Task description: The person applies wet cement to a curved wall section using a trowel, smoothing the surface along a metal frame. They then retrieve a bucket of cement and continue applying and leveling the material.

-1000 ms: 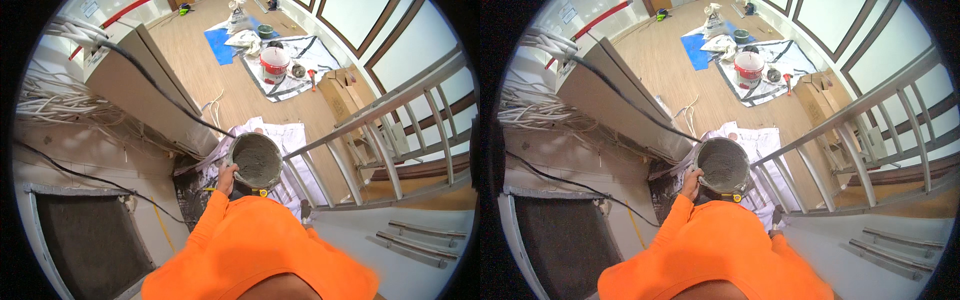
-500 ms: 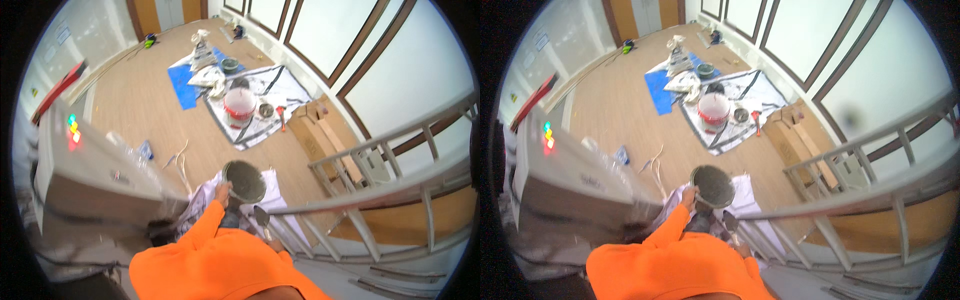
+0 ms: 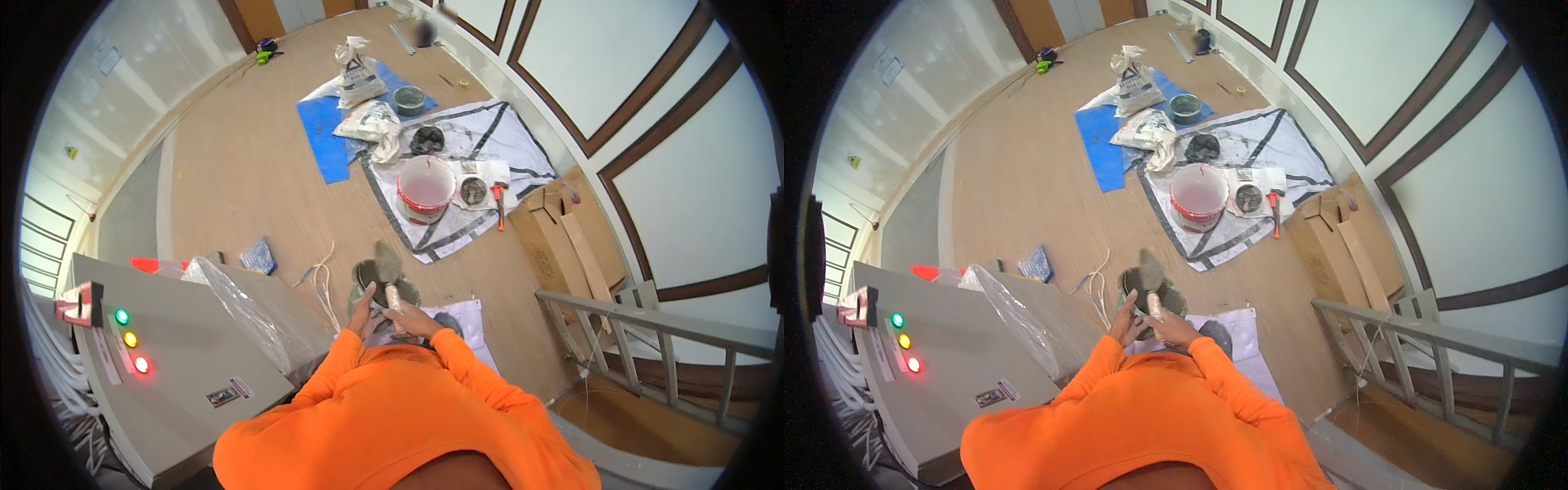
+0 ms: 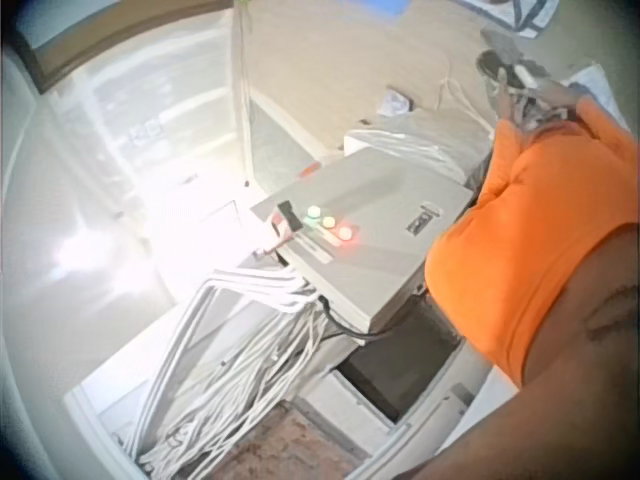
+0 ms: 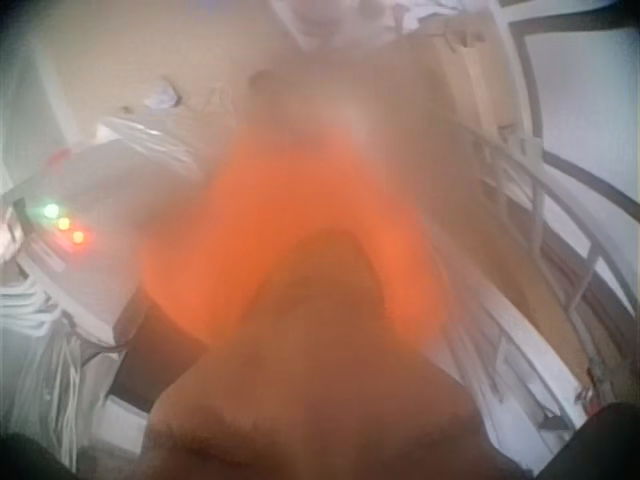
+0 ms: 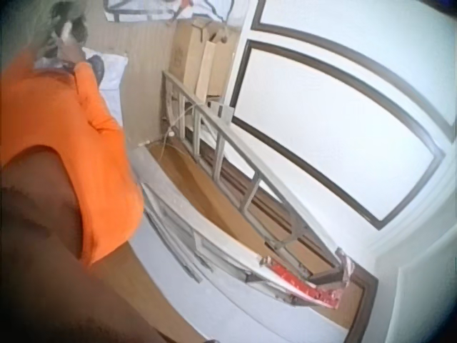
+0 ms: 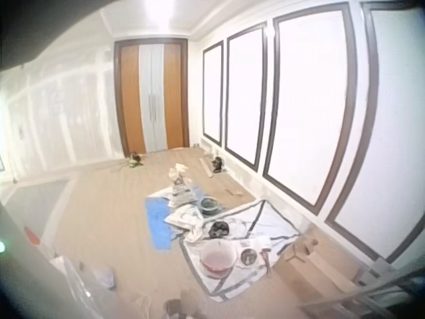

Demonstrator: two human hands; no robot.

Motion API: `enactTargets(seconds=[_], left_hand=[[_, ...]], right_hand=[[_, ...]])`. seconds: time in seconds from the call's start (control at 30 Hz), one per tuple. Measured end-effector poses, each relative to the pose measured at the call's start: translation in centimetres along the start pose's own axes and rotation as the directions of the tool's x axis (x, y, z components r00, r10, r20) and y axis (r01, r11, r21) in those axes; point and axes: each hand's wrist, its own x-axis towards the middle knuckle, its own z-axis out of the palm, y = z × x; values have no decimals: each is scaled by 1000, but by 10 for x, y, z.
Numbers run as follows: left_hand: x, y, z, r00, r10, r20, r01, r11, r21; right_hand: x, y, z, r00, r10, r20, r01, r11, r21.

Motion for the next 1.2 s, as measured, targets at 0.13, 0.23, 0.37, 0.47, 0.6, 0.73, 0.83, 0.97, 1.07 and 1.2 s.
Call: enactTargets(seconds=[0.13, 0.23, 0.37, 0.47, 0.6, 0.73, 0.83, 0.97, 1.07, 1.2], left_hand=[[37, 30, -6, 987, 13, 158, -1, 997, -77], [66, 48, -16, 994, -58, 91, 67, 992, -109], [119, 56, -24, 999, -50, 20, 54, 966, -253], [159, 52, -30, 966, -74, -246, -8, 948, -317], [187, 78, 8, 903, -142, -404, 0, 943, -332], [250, 121, 12, 794, -275, -542, 44, 915, -400], [300, 168, 66, 703, -257, -663, 82, 955, -284], [367, 191, 72, 660, -250, -708, 142, 967, -209], [403, 198, 59, 627, -337, -703, 155, 938, -311], [453, 201, 54, 644, -218, -734, 131, 976, -175]], right_hand=[[60, -56, -8, 904, -262, 337, 399, 800, -448], [79, -101, -34, 870, -191, 455, 427, 755, -498], [155, -89, -72, 858, 34, 513, 293, 787, -543], [198, -95, -137, 843, -214, 493, 367, 900, -236], [320, -35, -269, 995, -51, 87, 32, 979, 200], [486, 91, -387, 809, 133, -573, -335, 905, -263], [581, 128, -456, 768, 229, -599, -477, 827, -296], [696, 196, -489, 883, 87, -461, -358, 759, -543], [752, 247, -505, 909, 85, -408, -340, 718, -608], [782, 329, -516, 900, 179, -397, -397, 712, -579]])
